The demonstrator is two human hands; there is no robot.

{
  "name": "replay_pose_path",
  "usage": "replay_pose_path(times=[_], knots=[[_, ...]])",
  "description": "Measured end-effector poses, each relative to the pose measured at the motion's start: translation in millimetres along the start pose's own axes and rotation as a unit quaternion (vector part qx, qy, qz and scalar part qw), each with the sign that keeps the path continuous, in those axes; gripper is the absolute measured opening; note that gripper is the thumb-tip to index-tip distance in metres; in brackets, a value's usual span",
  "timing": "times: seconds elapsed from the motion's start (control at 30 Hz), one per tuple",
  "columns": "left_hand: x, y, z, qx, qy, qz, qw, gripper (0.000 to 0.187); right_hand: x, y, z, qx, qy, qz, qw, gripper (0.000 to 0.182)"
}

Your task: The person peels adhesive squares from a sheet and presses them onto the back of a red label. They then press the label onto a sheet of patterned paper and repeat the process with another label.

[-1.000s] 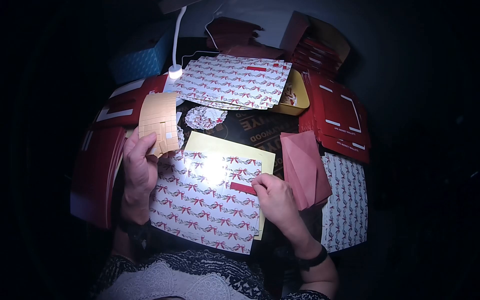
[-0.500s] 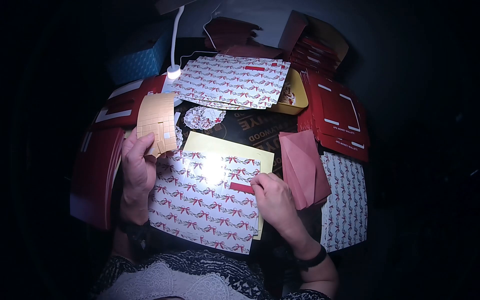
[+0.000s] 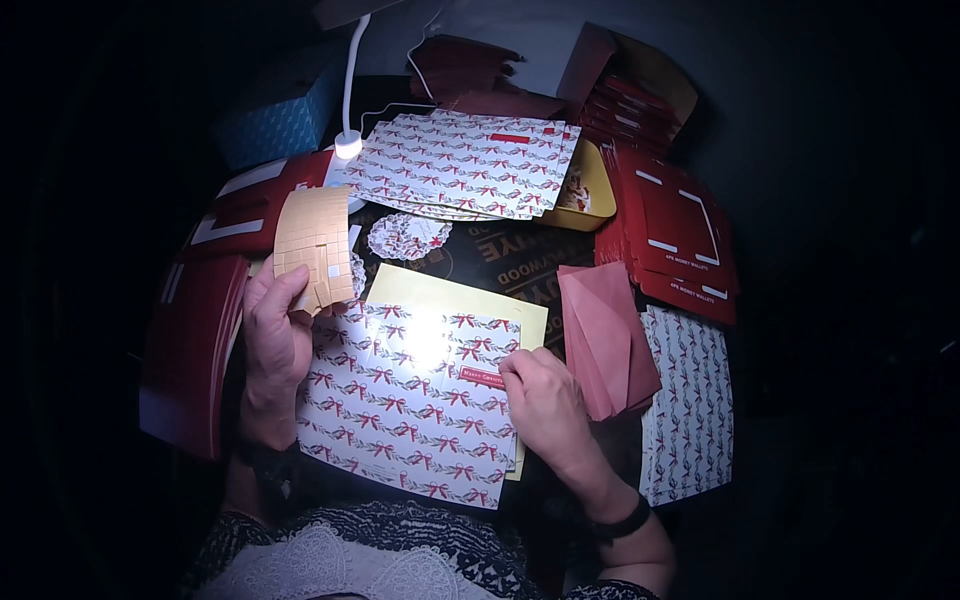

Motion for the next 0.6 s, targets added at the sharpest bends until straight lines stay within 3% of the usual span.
replay_pose_path(times=[0.4,0.6], knots=[[0.8,3.4,-3.6,-0.029,0.032,0.014,0.999,0.035,3.9,-9.9,1.2,0.049,0.019,0.026,0.998,0.01],[1.2,3.6,-3.3,-0.007,0.003,0.016,1.0,0.034,5.3,-10.7,1.2,0.053,0.023,0.032,0.998,0.011]])
Point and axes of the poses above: each hand's wrist, its own x-axis away from the middle knuckle, its own z-axis out of the back of the hand, y = z × x, the point moved 6 cm from there along -x, towards the middle knuckle, and after that the axes turned 8 degrees about -y, right-handed, at the moved point
